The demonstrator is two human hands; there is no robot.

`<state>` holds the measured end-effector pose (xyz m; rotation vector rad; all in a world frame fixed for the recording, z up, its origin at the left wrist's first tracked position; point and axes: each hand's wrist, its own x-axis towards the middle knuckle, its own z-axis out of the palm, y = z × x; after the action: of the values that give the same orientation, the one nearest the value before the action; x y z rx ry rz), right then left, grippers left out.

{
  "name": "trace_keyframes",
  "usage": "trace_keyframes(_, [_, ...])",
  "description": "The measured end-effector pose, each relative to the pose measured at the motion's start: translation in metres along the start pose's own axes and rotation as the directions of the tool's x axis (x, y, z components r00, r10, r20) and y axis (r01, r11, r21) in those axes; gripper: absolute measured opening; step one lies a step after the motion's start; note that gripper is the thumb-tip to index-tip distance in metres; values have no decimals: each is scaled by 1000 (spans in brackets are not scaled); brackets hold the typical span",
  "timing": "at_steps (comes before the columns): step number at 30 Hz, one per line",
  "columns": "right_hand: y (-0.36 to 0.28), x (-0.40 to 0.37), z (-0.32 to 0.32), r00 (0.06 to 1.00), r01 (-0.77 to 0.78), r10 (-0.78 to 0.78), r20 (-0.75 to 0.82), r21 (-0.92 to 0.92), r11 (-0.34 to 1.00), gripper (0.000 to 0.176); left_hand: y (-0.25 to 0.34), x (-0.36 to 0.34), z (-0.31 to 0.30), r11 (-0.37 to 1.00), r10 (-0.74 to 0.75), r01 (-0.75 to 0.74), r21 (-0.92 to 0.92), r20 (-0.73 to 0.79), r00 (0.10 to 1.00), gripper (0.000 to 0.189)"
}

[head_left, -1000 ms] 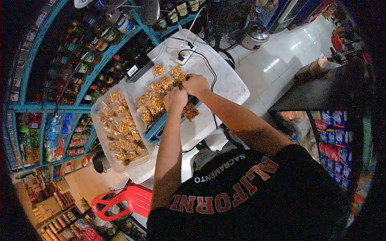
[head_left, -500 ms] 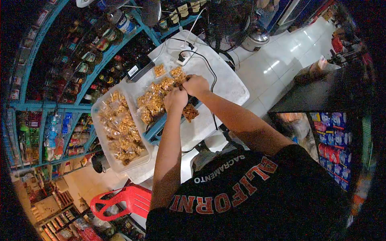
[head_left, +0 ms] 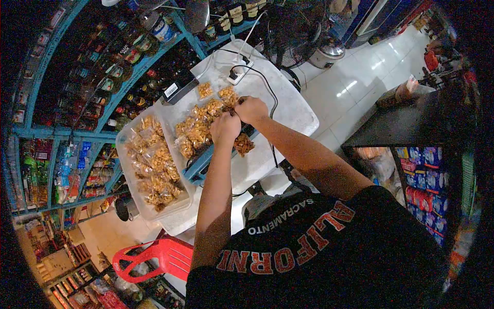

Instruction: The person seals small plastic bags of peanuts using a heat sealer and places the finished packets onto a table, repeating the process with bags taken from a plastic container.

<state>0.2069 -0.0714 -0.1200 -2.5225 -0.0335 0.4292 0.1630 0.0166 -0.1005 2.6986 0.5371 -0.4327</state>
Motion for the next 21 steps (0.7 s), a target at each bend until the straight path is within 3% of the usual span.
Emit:
trace_keyframes(6, [1,-1,0,1000,3,0,-28,100,995,37,-2,1,2,1000,10,-10,4,-16,1000,43])
trace_keyframes(10, [2,1,4,999,1,3,-48,83,997,36,-3,2,4,999,30,-31,-12,-41,999,43])
trace_keyframes(12, [2,1,6,998,-5,4,-70,-14,1000,30,0,1,1,1000,8,-8,-7,-11,1000,43])
trace_keyframes(21, [2,1,5,999,-7,7,-44,9,1000,30,0,-1,-1,1000,1,-1,-15,-2,1000,44])
